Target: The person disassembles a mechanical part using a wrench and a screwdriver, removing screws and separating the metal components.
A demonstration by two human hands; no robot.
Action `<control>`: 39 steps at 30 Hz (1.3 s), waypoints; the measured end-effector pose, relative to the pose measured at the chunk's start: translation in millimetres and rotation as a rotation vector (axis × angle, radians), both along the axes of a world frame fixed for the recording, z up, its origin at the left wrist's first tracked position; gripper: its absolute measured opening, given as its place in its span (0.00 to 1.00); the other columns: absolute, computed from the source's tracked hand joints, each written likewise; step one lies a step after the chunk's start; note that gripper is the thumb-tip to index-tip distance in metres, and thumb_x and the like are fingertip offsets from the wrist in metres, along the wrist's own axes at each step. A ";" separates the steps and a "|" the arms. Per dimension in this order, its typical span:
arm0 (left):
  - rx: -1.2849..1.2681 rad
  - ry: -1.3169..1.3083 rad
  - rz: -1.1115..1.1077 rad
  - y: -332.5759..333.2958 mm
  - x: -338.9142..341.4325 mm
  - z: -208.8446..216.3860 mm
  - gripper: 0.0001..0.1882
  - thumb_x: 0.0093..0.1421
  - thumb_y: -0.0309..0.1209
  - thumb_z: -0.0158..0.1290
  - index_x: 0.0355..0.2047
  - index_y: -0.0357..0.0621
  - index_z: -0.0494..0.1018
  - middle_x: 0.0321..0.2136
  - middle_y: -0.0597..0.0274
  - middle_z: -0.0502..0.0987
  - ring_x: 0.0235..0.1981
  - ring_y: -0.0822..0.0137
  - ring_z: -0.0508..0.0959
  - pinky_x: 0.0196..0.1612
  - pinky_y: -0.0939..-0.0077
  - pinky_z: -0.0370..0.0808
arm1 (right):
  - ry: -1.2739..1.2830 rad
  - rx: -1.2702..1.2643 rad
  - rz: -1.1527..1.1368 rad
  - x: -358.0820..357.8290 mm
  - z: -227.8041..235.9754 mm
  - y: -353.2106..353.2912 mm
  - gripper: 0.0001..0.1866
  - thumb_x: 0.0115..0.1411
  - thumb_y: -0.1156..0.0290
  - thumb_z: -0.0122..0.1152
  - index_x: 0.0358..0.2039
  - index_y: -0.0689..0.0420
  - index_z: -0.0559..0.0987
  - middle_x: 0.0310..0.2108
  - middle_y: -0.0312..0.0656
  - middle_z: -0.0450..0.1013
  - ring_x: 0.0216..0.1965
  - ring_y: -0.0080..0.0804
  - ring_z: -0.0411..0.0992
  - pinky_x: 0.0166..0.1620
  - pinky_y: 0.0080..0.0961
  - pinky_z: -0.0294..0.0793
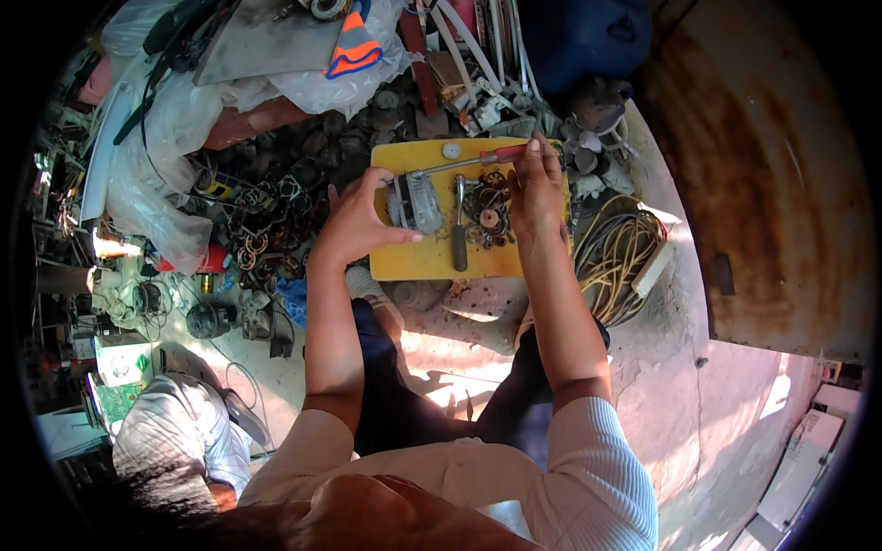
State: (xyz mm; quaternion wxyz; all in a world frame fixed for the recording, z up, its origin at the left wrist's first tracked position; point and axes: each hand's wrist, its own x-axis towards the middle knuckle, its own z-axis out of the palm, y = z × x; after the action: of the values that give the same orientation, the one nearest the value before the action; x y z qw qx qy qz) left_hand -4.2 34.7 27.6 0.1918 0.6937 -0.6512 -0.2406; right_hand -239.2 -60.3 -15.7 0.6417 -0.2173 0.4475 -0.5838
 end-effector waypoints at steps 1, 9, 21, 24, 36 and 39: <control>0.007 0.022 0.000 -0.3 0.5 -0.8 0.50 0.33 0.48 0.73 0.55 0.47 0.61 0.54 0.51 0.71 0.60 0.49 0.66 0.66 0.52 0.50 | -0.014 -0.042 -0.005 -0.7 -4.7 -0.9 0.21 0.69 0.61 0.50 0.61 0.47 0.65 0.49 0.31 0.72 0.48 0.20 0.71 0.51 0.24 0.64; 0.024 -0.005 -0.006 -1.2 1.1 -0.4 0.50 0.33 0.48 0.73 0.55 0.47 0.61 0.54 0.51 0.71 0.60 0.49 0.66 0.66 0.49 0.47 | 0.036 -0.048 -0.033 4.2 3.6 2.5 0.20 0.70 0.61 0.49 0.60 0.47 0.67 0.47 0.28 0.72 0.48 0.19 0.70 0.51 0.24 0.65; 0.037 -0.002 0.000 -0.6 -1.3 2.1 0.51 0.33 0.49 0.73 0.56 0.47 0.60 0.55 0.49 0.70 0.61 0.49 0.65 0.67 0.51 0.45 | 0.024 -0.050 -0.011 2.2 2.0 1.8 0.19 0.69 0.62 0.51 0.59 0.46 0.67 0.47 0.27 0.71 0.47 0.18 0.69 0.52 0.25 0.63; 0.040 0.036 0.002 -0.8 0.0 0.9 0.51 0.33 0.49 0.73 0.56 0.47 0.60 0.55 0.48 0.70 0.61 0.49 0.65 0.67 0.51 0.46 | -0.003 0.011 0.001 -0.4 -0.6 1.0 0.19 0.69 0.62 0.50 0.60 0.46 0.67 0.48 0.28 0.71 0.48 0.19 0.69 0.52 0.25 0.63; 0.027 0.069 0.003 -3.1 2.8 -8.4 0.52 0.32 0.50 0.72 0.56 0.48 0.61 0.54 0.49 0.71 0.62 0.50 0.64 0.66 0.35 0.35 | -0.013 -0.016 -0.002 -0.5 -12.7 -1.0 0.21 0.66 0.57 0.56 0.58 0.43 0.69 0.46 0.28 0.71 0.48 0.21 0.68 0.53 0.28 0.61; 0.029 0.064 0.008 -3.4 1.3 -7.4 0.52 0.32 0.50 0.72 0.56 0.48 0.61 0.54 0.50 0.71 0.62 0.51 0.64 0.66 0.35 0.35 | -0.043 -0.050 -0.015 -2.0 -16.0 -1.4 0.20 0.67 0.60 0.55 0.58 0.44 0.69 0.46 0.28 0.71 0.47 0.20 0.69 0.53 0.26 0.63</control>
State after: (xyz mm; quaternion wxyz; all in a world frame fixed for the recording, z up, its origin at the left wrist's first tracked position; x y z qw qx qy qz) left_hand -2.9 31.3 20.2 0.2034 0.6911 -0.6383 -0.2713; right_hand -241.2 -61.7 -31.7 0.6411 -0.2174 0.4207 -0.6039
